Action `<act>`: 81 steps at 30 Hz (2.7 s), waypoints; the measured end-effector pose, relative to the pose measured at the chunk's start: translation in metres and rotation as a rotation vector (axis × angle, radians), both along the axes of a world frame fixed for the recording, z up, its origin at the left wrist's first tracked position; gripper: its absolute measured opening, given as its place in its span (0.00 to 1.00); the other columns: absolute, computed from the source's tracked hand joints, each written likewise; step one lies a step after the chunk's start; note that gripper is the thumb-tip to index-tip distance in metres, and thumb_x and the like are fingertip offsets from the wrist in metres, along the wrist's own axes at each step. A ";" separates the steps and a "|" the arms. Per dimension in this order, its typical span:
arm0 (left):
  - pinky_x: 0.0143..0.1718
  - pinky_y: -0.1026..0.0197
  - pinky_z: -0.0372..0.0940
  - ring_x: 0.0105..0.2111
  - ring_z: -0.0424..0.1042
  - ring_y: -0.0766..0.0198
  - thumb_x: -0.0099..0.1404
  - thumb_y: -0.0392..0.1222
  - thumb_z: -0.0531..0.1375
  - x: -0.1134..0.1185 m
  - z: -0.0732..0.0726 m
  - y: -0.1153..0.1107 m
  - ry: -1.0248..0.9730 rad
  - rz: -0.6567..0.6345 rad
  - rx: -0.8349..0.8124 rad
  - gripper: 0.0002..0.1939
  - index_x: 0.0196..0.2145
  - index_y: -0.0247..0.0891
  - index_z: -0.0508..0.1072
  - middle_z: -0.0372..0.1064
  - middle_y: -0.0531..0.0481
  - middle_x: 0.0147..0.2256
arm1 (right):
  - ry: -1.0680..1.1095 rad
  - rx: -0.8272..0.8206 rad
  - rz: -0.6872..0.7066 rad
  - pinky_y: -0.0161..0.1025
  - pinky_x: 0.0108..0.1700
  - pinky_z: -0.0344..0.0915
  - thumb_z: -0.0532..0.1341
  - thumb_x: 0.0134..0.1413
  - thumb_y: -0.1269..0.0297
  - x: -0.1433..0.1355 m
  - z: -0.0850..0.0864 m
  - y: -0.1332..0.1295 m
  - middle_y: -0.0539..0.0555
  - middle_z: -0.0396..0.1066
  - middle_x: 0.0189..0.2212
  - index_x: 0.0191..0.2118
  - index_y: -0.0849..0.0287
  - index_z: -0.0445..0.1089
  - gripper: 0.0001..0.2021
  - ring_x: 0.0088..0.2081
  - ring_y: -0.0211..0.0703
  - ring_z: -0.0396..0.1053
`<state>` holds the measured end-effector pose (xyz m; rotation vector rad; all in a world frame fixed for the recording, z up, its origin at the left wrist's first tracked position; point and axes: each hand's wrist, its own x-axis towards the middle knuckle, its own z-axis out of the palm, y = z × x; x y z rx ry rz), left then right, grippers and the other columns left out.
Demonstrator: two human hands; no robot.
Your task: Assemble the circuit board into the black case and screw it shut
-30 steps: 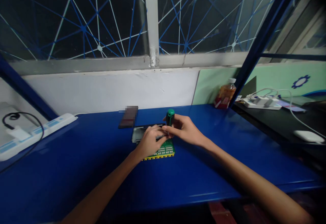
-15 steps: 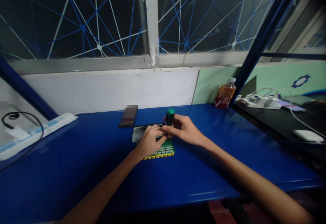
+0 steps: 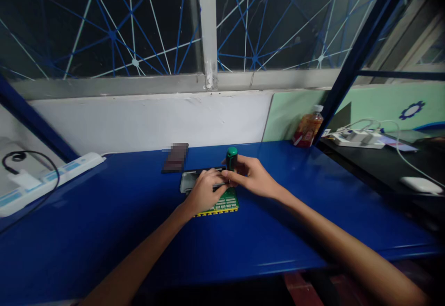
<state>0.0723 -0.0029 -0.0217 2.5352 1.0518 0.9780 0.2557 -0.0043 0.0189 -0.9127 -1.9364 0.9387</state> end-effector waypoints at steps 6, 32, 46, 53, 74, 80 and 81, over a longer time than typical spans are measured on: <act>0.40 0.55 0.59 0.37 0.69 0.59 0.64 0.38 0.59 0.000 0.000 0.001 -0.020 0.000 -0.009 0.07 0.34 0.43 0.78 0.74 0.51 0.34 | 0.000 -0.004 0.002 0.40 0.29 0.62 0.61 0.54 0.56 0.001 0.002 -0.001 0.52 0.70 0.27 0.46 0.61 0.68 0.17 0.27 0.40 0.66; 0.41 0.55 0.62 0.39 0.71 0.59 0.64 0.38 0.60 -0.001 -0.006 0.000 -0.070 -0.022 0.058 0.06 0.38 0.43 0.77 0.75 0.51 0.37 | -0.032 0.021 -0.008 0.38 0.27 0.60 0.61 0.54 0.55 0.000 0.004 -0.002 0.51 0.70 0.26 0.45 0.61 0.69 0.17 0.25 0.38 0.66; 0.43 0.53 0.63 0.41 0.71 0.58 0.65 0.38 0.58 -0.001 -0.005 0.001 -0.042 -0.050 -0.013 0.08 0.38 0.43 0.78 0.75 0.49 0.39 | -0.025 0.008 0.007 0.37 0.28 0.59 0.61 0.54 0.54 -0.001 0.004 -0.003 0.51 0.69 0.27 0.42 0.62 0.70 0.16 0.26 0.37 0.63; 0.44 0.52 0.63 0.40 0.71 0.57 0.65 0.40 0.59 -0.001 -0.004 0.001 -0.036 -0.026 0.019 0.07 0.36 0.43 0.78 0.75 0.49 0.36 | -0.047 0.025 0.007 0.38 0.28 0.59 0.60 0.54 0.54 0.000 0.006 -0.005 0.51 0.69 0.27 0.39 0.61 0.70 0.14 0.26 0.37 0.62; 0.47 0.52 0.63 0.42 0.72 0.58 0.64 0.36 0.58 -0.002 0.003 0.000 -0.023 -0.143 -0.046 0.07 0.38 0.41 0.76 0.76 0.50 0.38 | 0.074 -0.020 -0.024 0.39 0.27 0.63 0.61 0.55 0.54 0.001 0.006 -0.003 0.51 0.71 0.24 0.40 0.62 0.69 0.15 0.25 0.41 0.69; 0.44 0.53 0.65 0.40 0.72 0.59 0.62 0.35 0.60 -0.002 0.001 0.002 -0.072 -0.100 -0.021 0.06 0.36 0.41 0.77 0.76 0.50 0.36 | 0.143 -0.007 -0.018 0.39 0.27 0.65 0.62 0.54 0.54 0.002 0.010 -0.004 0.51 0.71 0.23 0.40 0.62 0.69 0.15 0.24 0.40 0.70; 0.43 0.53 0.65 0.39 0.72 0.58 0.62 0.35 0.60 -0.002 0.001 0.003 -0.069 -0.085 -0.017 0.06 0.35 0.41 0.77 0.76 0.50 0.35 | 0.153 0.002 -0.022 0.39 0.27 0.65 0.62 0.54 0.55 0.003 0.011 -0.004 0.51 0.71 0.23 0.39 0.62 0.69 0.15 0.24 0.40 0.70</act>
